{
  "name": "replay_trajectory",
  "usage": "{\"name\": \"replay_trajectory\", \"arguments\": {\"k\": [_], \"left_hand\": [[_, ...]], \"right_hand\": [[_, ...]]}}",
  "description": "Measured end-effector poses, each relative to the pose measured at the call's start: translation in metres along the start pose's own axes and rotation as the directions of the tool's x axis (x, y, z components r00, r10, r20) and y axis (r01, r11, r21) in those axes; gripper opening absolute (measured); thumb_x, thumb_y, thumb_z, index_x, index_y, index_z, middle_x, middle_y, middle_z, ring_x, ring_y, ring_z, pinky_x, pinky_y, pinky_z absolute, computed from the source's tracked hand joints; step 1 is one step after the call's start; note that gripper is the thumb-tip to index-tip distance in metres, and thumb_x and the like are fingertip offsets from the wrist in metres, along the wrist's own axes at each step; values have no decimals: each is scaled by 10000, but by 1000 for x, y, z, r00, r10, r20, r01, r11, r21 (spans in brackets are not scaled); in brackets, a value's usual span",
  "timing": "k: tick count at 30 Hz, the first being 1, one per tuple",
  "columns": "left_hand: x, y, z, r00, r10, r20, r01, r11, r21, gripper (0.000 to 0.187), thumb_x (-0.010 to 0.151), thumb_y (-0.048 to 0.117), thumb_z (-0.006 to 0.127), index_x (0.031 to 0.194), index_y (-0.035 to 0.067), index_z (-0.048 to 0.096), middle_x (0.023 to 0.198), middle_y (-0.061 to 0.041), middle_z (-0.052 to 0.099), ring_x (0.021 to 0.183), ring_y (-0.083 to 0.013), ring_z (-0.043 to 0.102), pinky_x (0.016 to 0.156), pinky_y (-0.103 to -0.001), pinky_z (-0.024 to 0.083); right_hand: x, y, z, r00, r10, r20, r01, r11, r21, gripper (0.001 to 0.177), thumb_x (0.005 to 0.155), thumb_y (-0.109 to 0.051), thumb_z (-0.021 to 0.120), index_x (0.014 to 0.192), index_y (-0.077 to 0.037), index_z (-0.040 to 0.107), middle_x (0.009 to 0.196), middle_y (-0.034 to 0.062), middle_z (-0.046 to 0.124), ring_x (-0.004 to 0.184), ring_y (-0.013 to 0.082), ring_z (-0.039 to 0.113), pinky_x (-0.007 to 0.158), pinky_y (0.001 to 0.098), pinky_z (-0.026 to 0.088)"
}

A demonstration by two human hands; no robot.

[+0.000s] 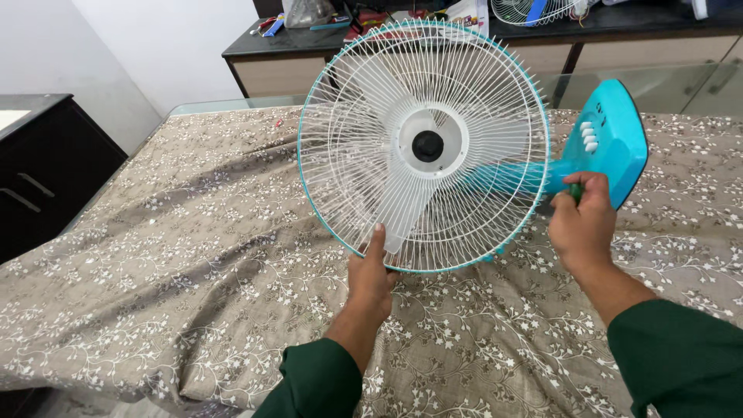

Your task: The person disassembles a small electric fan on a table. They remove the front grille, unscrew and remove the fan blades, detach the motor housing, and use a screwdriver on the motor shaft. The video ends with the fan fully disassembled.

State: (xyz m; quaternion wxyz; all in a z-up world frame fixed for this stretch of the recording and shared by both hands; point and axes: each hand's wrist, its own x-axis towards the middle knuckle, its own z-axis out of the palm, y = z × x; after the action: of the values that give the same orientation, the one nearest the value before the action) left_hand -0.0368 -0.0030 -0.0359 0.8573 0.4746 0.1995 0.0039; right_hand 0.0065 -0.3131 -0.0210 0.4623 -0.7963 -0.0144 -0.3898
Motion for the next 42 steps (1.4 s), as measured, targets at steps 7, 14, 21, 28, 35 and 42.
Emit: {"name": "replay_trajectory", "arguments": {"k": [7, 14, 21, 28, 35, 42], "left_hand": [[-8, -11, -17, 995, -48, -92, 55, 996, 75, 562, 946, 394, 679, 1324, 0, 545, 1238, -141, 672, 1058, -251, 649, 895, -437, 535], [11, -19, -44, 994, 84, -62, -73, 984, 164, 535, 990, 419, 617, 1302, -15, 590, 1137, -159, 684, 894, -186, 644, 759, -344, 555], [31, -6, -80, 988, 118, -98, -105, 986, 130, 463, 1037, 389, 511, 1373, 75, 557, 1102, -48, 642, 914, -181, 667, 765, -318, 556], [34, -1, -84, 994, 86, -73, -76, 989, 129, 342, 1030, 207, 543, 1346, 77, 565, 1056, -73, 679, 865, -157, 678, 706, -271, 569], [31, 12, -82, 994, 114, -8, -109, 970, 215, 349, 961, 41, 619, 1300, -13, 559, 1053, -122, 731, 807, -148, 693, 648, -250, 568], [33, 16, -82, 996, 90, 0, -88, 976, 198, 306, 948, 27, 628, 1244, -27, 573, 1061, -147, 742, 773, -154, 685, 637, -261, 568]], "right_hand": [[-20, -20, 3, 992, 101, 80, -93, 991, -97, 269, 955, -187, 714, 1155, -56, 589, 841, 66, 640, 727, 186, 621, 659, 371, 507], [-49, -74, 9, 827, 195, 528, 62, 901, -430, 339, 893, -518, 726, 1017, -213, 804, 759, 69, 757, 680, 215, 729, 654, 392, 564], [-66, -127, 36, 612, -139, 779, 479, 848, -226, 390, 867, -440, 687, 1210, -255, 712, 1031, -7, 742, 836, 211, 740, 724, 394, 589], [-70, -160, 67, 487, -117, 866, 550, 811, -200, 508, 862, -450, 698, 1342, -291, 645, 1068, -21, 734, 879, 210, 737, 699, 405, 591], [-68, -166, 86, 446, -121, 887, 685, 683, -252, 647, 868, -382, 686, 1482, -283, 506, 983, 15, 696, 730, 218, 722, 588, 400, 578], [-73, -165, 98, 468, -313, 826, 812, 521, -262, 452, 891, -324, 672, 1325, -211, 615, 747, 0, 655, 588, 215, 696, 463, 386, 543]]}}
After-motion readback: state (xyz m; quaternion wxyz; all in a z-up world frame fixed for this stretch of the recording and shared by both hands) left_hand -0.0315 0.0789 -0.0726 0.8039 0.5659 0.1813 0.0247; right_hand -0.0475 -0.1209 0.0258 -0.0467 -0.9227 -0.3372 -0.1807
